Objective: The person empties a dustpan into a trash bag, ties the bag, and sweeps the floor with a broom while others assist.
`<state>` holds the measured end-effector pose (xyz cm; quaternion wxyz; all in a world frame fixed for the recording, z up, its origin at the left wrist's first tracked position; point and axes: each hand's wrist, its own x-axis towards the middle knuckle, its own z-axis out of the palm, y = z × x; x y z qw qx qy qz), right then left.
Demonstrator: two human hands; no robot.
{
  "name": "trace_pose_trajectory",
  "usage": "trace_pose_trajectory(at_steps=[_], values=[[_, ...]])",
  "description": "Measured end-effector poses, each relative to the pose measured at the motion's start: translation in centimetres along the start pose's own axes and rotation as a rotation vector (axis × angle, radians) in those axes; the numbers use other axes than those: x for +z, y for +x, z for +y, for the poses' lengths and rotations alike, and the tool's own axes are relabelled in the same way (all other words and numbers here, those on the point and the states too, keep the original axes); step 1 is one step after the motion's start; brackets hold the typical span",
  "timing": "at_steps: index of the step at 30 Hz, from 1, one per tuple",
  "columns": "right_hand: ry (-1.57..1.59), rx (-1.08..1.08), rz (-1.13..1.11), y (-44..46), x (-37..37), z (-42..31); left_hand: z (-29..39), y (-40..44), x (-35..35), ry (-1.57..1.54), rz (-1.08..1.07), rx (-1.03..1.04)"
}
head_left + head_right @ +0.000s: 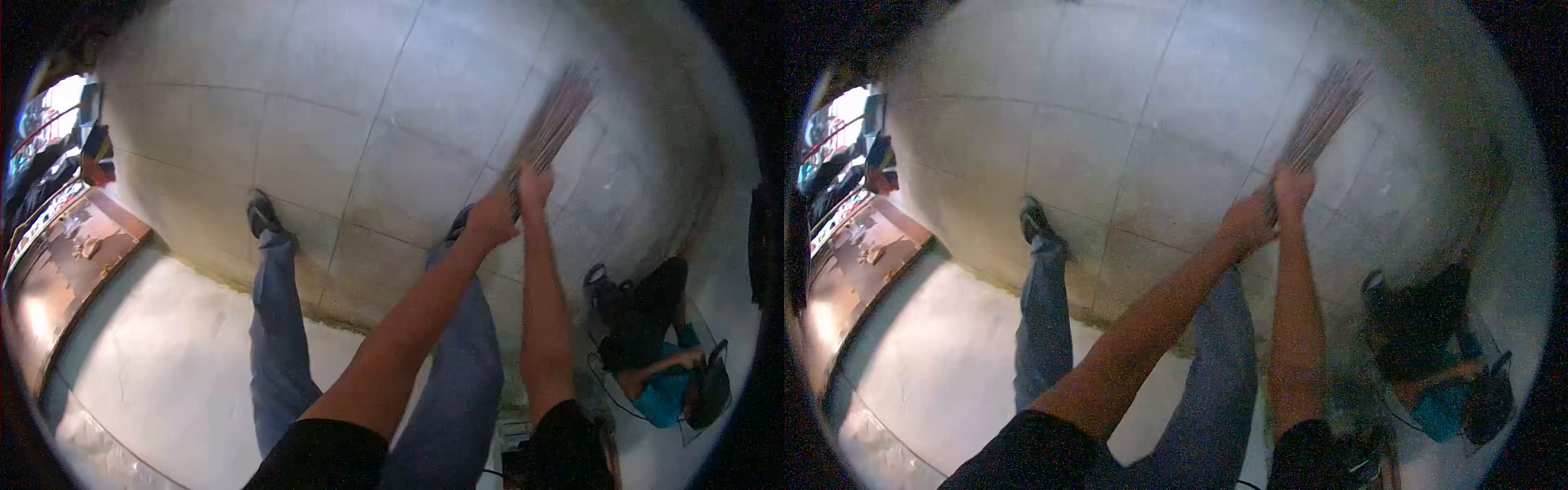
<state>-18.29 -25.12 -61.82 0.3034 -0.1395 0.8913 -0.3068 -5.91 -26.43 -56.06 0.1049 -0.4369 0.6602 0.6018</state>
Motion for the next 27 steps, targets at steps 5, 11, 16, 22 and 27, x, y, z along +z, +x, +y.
trace_pose_trajectory(at_steps=[5, 11, 16, 22, 27], values=[[-0.002, 0.145, -0.121, 6.9, 10.5, 2.7, -10.0, 9.7, -1.5, 0.09, -0.026, -0.031], [-0.373, -0.131, 0.038, -3.4, 24.9, 3.3, -23.8, 4.6, -4.5, -0.082, 0.127, -0.259], [-0.261, -0.08, -0.026, -15.4, 37.4, 0.4, -33.8, -3.6, -14.1, 0.03, 0.107, -0.366], [0.009, -0.021, -0.294, -26.9, 51.1, -8.2, -45.6, -12.7, -25.1, 0.109, 0.459, -0.384], [0.024, 0.013, -0.444, -31.3, 52.9, -13.6, -46.8, -16.8, -29.9, 0.071, 0.551, -0.233]])
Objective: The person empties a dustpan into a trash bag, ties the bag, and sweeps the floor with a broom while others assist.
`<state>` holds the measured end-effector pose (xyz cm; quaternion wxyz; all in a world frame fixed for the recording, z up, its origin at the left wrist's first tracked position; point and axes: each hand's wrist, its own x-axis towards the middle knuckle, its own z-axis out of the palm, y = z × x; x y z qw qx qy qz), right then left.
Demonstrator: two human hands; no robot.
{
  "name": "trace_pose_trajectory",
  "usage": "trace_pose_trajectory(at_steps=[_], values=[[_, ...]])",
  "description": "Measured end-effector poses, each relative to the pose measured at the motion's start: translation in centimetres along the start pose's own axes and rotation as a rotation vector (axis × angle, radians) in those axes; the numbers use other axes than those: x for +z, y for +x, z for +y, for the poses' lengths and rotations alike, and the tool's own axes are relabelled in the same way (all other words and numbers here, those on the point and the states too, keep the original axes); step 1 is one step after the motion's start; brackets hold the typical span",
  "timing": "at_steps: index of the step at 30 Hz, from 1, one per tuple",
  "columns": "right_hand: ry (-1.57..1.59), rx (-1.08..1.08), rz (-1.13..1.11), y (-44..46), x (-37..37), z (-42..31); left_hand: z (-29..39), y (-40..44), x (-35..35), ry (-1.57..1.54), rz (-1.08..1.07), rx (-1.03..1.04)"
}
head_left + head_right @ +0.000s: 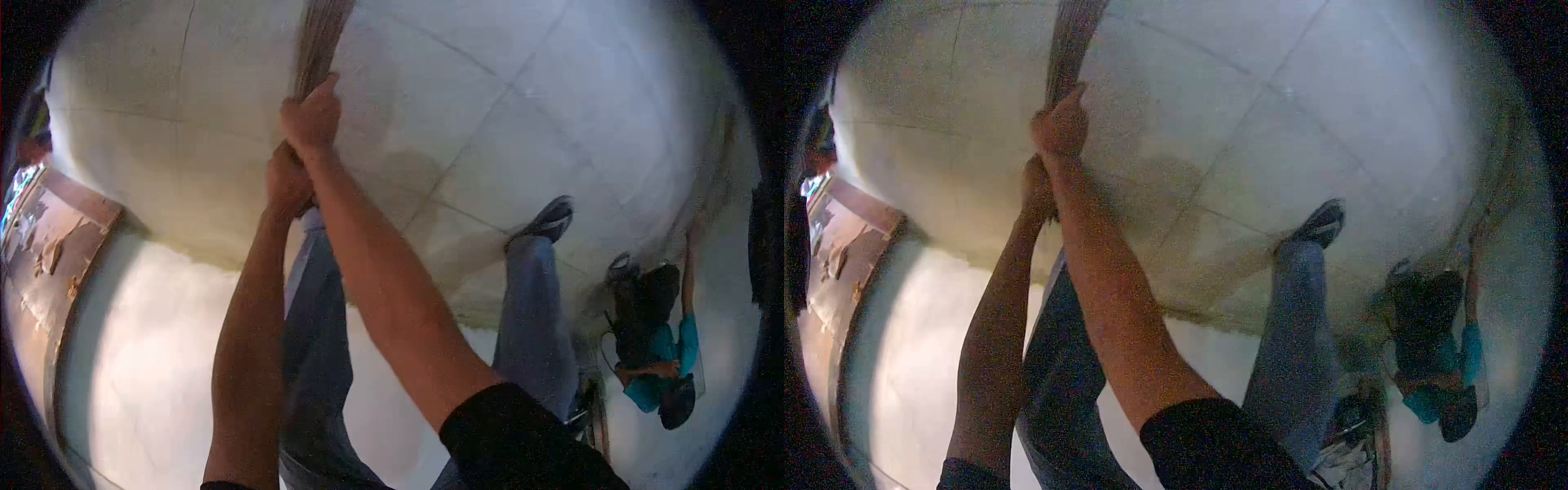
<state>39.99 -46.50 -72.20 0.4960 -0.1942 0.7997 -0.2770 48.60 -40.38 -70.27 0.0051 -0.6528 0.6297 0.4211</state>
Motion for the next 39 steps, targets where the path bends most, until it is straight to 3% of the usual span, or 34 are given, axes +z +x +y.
trace_pose_trajectory(at_steps=[1, 3, 5, 7, 9, 11, 13, 15, 17, 20, 22, 23, 26, 28, 30, 33, 34, 36, 39], values=[[-0.012, -0.023, 0.013, -0.6, -1.5, -0.6, 1.9, -0.7, -1.0, -0.114, -0.05, -0.088], [0.049, -0.108, 0.026, -2.6, -4.2, -1.1, 4.5, -3.3, -0.5, -0.141, 0.007, -0.063], [0.14, -0.061, 0.027, -4.3, -8.3, 0.0, 7.5, -6.1, 1.1, -0.158, 0.048, -0.035], [0.123, -0.17, 0.16, -6.2, -13.9, 2.6, 11.3, -9.5, 4.2, -0.148, -0.006, -0.045], [0.095, -0.203, 0.313, -7.6, -20.2, 6.5, 14.9, -12.4, 8.2, 0.059, -0.208, -0.106], [0.078, 0.053, 0.299, -7.3, -27.1, 12.3, 19.8, -14.0, 12.9, 0.077, -0.404, -0.135], [0.193, 0.226, 0.39, -7.3, -34.8, 10.8, 24.8, -14.4, 16.8, 0.095, -0.528, 0.007], [-0.117, 0.199, 0.624, -3.2, -40.4, 21.3, 26.7, -14.5, 23.9, -0.016, -0.638, 0.087], [-0.105, 0.273, 0.558, 0.2, -46.2, 24.0, 30.2, -13.3, 27.9, 0.099, -0.753, 0.097], [0.018, 0.334, 0.445, 3.1, -48.2, 25.7, 33.4, -12.2, 28.6, 0.118, -0.692, -0.034], [-0.271, 0.35, 0.475, 3.5, -45.7, 20.7, 31.2, -10.4, 28.2, 0.08, -0.673, 0.018], [-0.294, 0.298, 0.456, 3.5, -43.7, 20.5, 29.8, -9.9, 27.6, 0.032, -0.657, 0.08], [-0.314, 0.195, 0.432, 2.2, -35.2, 17.6, 24.5, -9.6, 22.5, 0.035, -0.505, -0.019], [-0.166, 0.208, 0.247, 0.1, -29.2, 12.6, 21.1, -9.6, 17.3, 0.006, -0.421, -0.139], [-0.369, 0.099, 0.214, -1.0, -21.7, 10.8, 16.7, -8.7, 12.4, -0.019, -0.352, -0.265], [-0.104, 0.119, 0.059, -2.7, -13.2, 4.6, 10.8, -6.8, 5.3, 0.069, -0.303, -0.412], [-0.087, 0.121, 0.034, -3.2, -10.4, 3.4, 9.6, -6.2, 2.9, 0.062, -0.296, -0.428], [-0.126, -0.116, -0.09, -3.7, -5.1, 2.0, 7.5, -5.9, -1.4, 0.0, -0.104, -0.348], [-0.202, 0.004, -0.262, -5.5, 0.2, -3.5, 4.0, -5.8, -6.0, -0.139, 0.028, -0.44]])
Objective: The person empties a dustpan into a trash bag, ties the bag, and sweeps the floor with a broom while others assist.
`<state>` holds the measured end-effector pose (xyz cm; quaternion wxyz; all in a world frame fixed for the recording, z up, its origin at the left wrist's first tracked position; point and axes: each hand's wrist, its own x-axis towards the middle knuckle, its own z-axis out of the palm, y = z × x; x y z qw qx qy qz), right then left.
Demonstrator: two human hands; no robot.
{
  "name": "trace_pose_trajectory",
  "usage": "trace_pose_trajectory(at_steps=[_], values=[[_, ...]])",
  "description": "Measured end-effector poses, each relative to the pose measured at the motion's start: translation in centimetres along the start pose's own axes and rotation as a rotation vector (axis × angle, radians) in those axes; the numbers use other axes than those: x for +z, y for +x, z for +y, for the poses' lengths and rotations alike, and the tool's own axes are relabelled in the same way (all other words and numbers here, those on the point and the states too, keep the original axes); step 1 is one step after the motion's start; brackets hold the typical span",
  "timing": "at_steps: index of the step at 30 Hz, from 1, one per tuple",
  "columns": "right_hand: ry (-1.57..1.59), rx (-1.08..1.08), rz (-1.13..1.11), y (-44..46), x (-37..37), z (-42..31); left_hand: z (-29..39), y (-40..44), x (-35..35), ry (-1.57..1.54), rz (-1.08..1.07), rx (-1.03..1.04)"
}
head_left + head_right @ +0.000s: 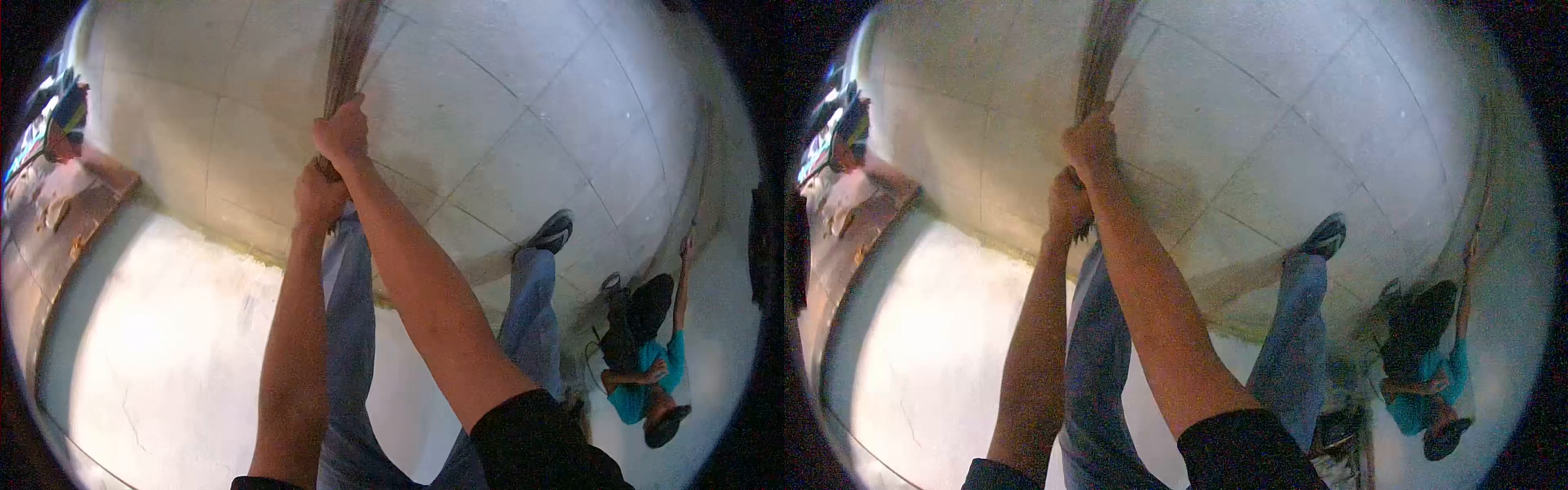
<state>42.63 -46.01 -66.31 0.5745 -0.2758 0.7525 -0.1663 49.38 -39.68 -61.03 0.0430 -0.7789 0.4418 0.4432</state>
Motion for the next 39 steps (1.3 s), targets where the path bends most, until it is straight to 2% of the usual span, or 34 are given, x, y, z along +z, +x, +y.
trace_pose_trajectory(at_steps=[3, 4, 6, 8, 9, 11, 13, 14, 15, 16, 17, 18, 19, 20, 21, 23, 25, 26, 27, 28, 29, 30, 32, 33, 35, 36, 38, 39], values=[[-0.023, -0.033, 0.033, -0.8, 1.9, -1.8, -0.3, 0.3, -3.2, 0.023, 0.002, 0.052], [-0.033, -0.037, 0.03, -1.4, 2.2, -1.9, -1.0, 0.3, -3.4, 0.073, -0.008, 0.155], [0.017, -0.115, 0.126, -2.1, 1.4, -1.3, -0.1, -1.5, -3.0, 0.095, -0.012, 0.155], [0.108, -0.089, 0.094, -3.9, -2.7, -0.5, 1.7, -4.3, -1.2, 0.127, -0.027, 0.172], [0.204, -0.059, 0.037, -5.5, -4.8, 0.3, 2.5, -6.4, 0.4, 0.023, 0.023, 0.176], [0.231, -0.19, 0.182, -7.9, -9.7, 3.5, 3.7, -10.1, 4.9, -0.085, 0.045, 0.197], [0.242, -0.116, 0.262, -10.3, -15.1, 8.4, 5.4, -14.5, 9.8, -0.098, -0.084, 0.22], [0.048, -0.048, 0.292, -11.6, -18.3, 12.3, 7.1, -16.7, 12.3, -0.101, -0.182, 0.222], [0.115, -0.045, 0.427, -12.5, -21.3, 14.3, 7.4, -18.5, 15.7, 0.018, -0.275, 0.233], [0.181, -0.05, 0.563, -13.4, -24.4, 16.1, 8.8, -20.0, 18.5, 0.029, -0.374, 0.157], [0.129, -0.003, 0.602, -13.6, -27.5, 18.8, 11.5, -21.2, 20.0, 0.124, -0.511, 0.183], [0.078, 0.047, 0.64, -13.9, -30.7, 21.4, 12.3, -22.4, 23.3, 0.113, -0.526, 0.226], [0.029, 0.098, 0.674, -14.1, -33.8, 24.1, 14.3, -23.0, 25.1, 0.152, -0.641, 0.258], [0.116, 0.282, 0.66, -12.9, -36.0, 30.9, 14.3, -23.8, 28.8, 0.203, -0.64, 0.309], [-0.044, 0.396, 0.778, -12.5, -37.5, 31.9, 13.8, -24.1, 32.0, 0.25, -0.644, 0.366], [-0.211, 0.537, 0.89, -11.4, -41.0, 33.4, 19.3, -23.8, 32.1, 0.261, -0.792, 0.33], [-0.234, 0.634, 0.66, -9.8, -42.6, 35.0, 20.3, -22.9, 32.7, 0.267, -0.821, 0.377], [-0.195, 0.635, 0.654, -9.0, -42.6, 34.9, 20.2, -21.9, 32.2, 0.267, -0.829, 0.415], [-0.224, 0.643, 0.552, -6.4, -43.6, 33.6, 21.0, -20.1, 32.9, 0.305, -0.802, 0.417], [-0.256, 0.64, 0.45, -5.2, -42.6, 32.6, 20.1, -19.2, 32.9, 0.352, -0.749, 0.38], [-0.232, 0.624, 0.445, -5.0, -41.1, 30.9, 19.4, -18.7, 32.5, 0.382, -0.705, 0.346], [-0.394, 0.473, 0.474, -5.6, -39.6, 28.5, 19.4, -18.6, 30.3, 0.383, -0.693, 0.356], [-0.279, 0.512, 0.505, -5.2, -38.0, 20.4, 20.7, -17.1, 25.6, 0.266, -0.715, 0.376], [-0.423, 0.338, 0.536, -3.7, -35.6, 21.0, 20.8, -16.2, 23.2, 0.242, -0.704, 0.383], [-0.442, 0.223, 0.451, -3.4, -32.2, 16.7, 19.2, -15.2, 18.6, 0.073, -0.656, 0.177], [-0.32, 0.281, 0.346, -5.0, -30.3, 10.7, 17.5, -15.0, 16.5, 0.04, -0.649, 0.162], [-0.36, 0.179, 0.265, -4.7, -26.1, 6.7, 15.4, -13.2, 13.3, -0.198, -0.447, 0.09], [-0.378, 0.172, 0.248, -4.7, -23.8, 4.7, 14.6, -12.2, 11.3, -0.239, -0.442, 0.091]])
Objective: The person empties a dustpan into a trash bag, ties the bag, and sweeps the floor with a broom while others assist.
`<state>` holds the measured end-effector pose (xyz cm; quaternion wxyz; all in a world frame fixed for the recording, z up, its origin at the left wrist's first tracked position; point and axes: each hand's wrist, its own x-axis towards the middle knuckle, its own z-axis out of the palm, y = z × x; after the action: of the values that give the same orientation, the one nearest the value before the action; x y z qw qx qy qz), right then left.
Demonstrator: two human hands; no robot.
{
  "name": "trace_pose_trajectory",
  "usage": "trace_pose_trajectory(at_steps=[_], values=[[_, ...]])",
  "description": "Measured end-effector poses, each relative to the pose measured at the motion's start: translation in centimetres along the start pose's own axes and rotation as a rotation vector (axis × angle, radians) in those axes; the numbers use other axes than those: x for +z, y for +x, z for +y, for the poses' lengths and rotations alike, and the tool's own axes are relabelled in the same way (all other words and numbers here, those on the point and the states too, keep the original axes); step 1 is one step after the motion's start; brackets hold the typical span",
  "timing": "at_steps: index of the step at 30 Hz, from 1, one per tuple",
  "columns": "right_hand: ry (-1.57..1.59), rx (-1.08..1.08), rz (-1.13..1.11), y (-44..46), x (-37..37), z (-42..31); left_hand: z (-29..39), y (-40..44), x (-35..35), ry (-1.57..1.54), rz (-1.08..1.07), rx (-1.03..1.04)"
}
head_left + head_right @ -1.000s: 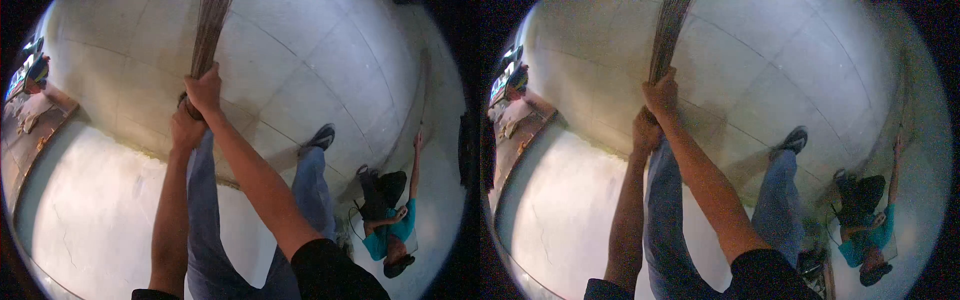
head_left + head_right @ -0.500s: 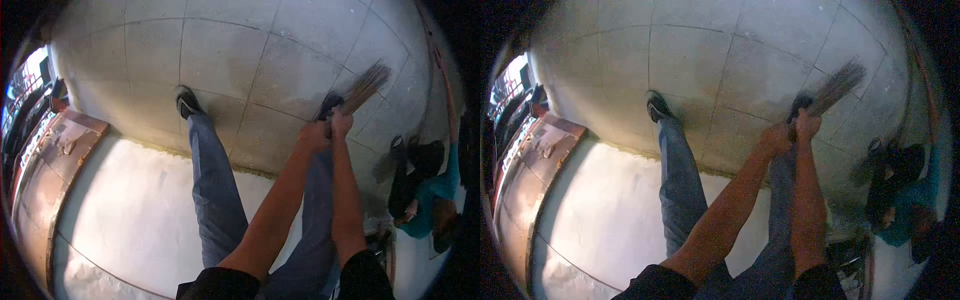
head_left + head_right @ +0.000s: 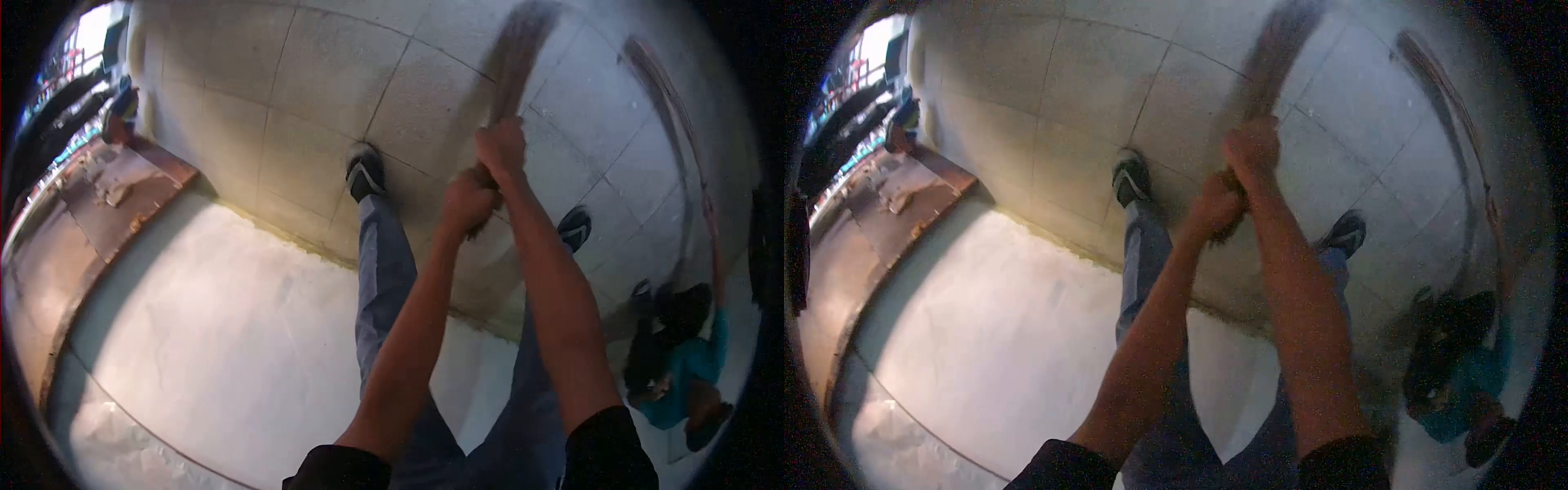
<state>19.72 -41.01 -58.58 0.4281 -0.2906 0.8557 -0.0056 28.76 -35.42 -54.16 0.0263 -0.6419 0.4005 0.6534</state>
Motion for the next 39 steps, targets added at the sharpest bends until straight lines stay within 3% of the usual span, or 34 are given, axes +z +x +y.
trace_pose_trajectory(at_steps=[3, 6, 9, 12, 16, 18, 22, 24, 28, 30, 32, 33, 35, 39], values=[[-0.063, -0.065, -0.073, -1.5, 3.9, -5.4, -2.3, -0.3, -6.0, -0.065, 0.003, -0.088], [-0.085, -0.143, -0.109, -3.6, 7.8, -9.5, -5.0, -0.6, -10.8, -0.179, 0.102, 0.018], [0.031, -0.209, -0.021, -4.6, 11.5, -11.6, -6.6, -1.2, -15.6, 0.173, 0.175, 0.096], [0.228, -0.128, -0.037, -8.8, 11.3, -14.4, -5.4, -4.7, -18.9, 0.284, 0.297, 0.265], [0.429, -0.179, 0.048, -14.1, 11.1, -12.5, -8.2, -7.7, -18.6, 0.324, 0.29, 0.187], [0.596, -0.168, 0.05, -15.6, 11.1, -9.4, -7.9, -10.6, -16.6, 0.33, 0.254, 0.157], [0.608, -0.174, 0.078, -15.6, 7.4, 1.2, -6.5, -13.0, -7.0, 0.238, 0.144, 0.07], [0.598, -0.093, 0.113, -16.5, 1.8, 7.4, -8.1, -14.6, 1.8, 0.241, -0.058, -0.004], [0.38, -0.036, 0.305, -17.6, -4.0, 20.6, -4.9, -18.4, 11.9, 0.262, -0.088, 0.07], [0.29, -0.083, 0.39, -17.8, -7.3, 22.9, -3.4, -19.0, 15.0, 0.291, -0.183, 0.038], [0.765, 0.187, 0.159, -18.2, -11.4, 22.6, -2.7, -18.7, 17.6, 0.321, -0.277, -0.008], [0.781, 0.188, 0.157, -17.5, -11.8, 23.7, -2.6, -18.0, 18.8, 0.345, -0.307, -0.018], [0.845, 0.197, 0.268, -15.4, -11.4, 26.6, -2.1, -16.4, 20.7, 0.383, -0.337, -0.033], [0.835, 0.276, 0.466, -8.0, -9.1, 29.9, -1.5, -9.6, 23.7, 0.464, -0.31, 0.161]])
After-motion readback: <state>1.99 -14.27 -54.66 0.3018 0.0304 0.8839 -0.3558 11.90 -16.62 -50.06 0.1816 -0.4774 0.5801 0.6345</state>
